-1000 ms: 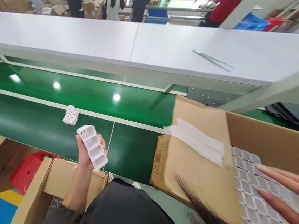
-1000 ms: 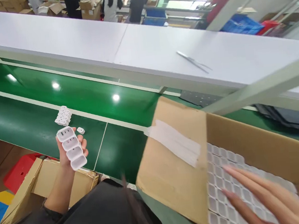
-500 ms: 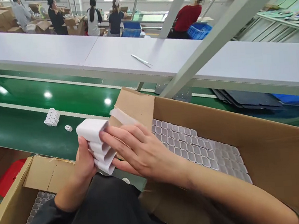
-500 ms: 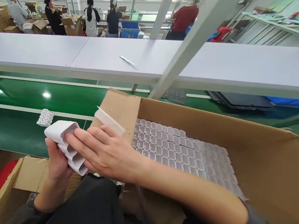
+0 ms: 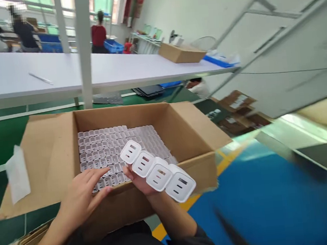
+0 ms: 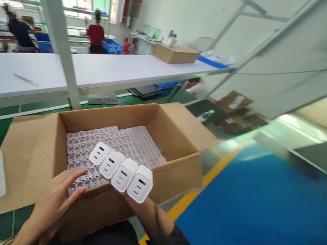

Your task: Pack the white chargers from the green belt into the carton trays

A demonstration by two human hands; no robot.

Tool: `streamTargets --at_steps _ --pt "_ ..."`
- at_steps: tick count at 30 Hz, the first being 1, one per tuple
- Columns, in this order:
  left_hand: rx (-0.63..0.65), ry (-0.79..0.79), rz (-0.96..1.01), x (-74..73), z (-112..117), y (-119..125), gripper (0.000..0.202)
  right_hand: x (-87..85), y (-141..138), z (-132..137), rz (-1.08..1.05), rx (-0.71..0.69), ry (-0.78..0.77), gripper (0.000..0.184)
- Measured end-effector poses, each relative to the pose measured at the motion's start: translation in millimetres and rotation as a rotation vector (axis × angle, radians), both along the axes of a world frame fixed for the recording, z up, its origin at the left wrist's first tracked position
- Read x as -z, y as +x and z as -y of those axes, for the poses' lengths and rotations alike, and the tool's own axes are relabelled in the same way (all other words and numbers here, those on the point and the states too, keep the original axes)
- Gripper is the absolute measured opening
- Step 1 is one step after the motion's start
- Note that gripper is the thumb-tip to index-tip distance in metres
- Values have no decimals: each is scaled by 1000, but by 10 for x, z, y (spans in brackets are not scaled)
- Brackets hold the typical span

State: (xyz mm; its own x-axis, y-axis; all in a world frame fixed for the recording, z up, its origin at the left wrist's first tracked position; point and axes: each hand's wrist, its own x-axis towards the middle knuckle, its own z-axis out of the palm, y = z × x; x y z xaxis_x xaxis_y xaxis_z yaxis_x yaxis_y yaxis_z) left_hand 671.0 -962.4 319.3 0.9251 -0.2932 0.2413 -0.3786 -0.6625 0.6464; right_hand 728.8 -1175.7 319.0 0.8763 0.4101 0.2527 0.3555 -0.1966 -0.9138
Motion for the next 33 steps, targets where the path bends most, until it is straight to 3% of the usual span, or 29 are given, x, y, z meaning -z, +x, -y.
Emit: streamTargets --at_steps 3,5,8,14,18,25,31,33 --pt "-11 288 206 96 65 40 42 223 -55 32 -275 109 459 66" --pt "-3 402 279 117 88 34 43 274 -75 52 -454 116 781 53" --pt "-11 500 297 119 111 16 44 256 -85 83 -572 101 970 50" --pt "-53 523 287 116 146 -9 44 224 -84 77 -690 49 969 55" --pt "-69 515 290 106 152 -25 43 239 -87 71 -728 91 953 55" --pt "-101 493 259 114 162 -38 44 250 -79 73 -671 50 977 57" --pt "-98 502 292 128 170 -44 42 345 -143 97 -504 90 741 60" --pt "-96 518 290 133 166 -54 42 381 -129 194 -330 55 475 70"
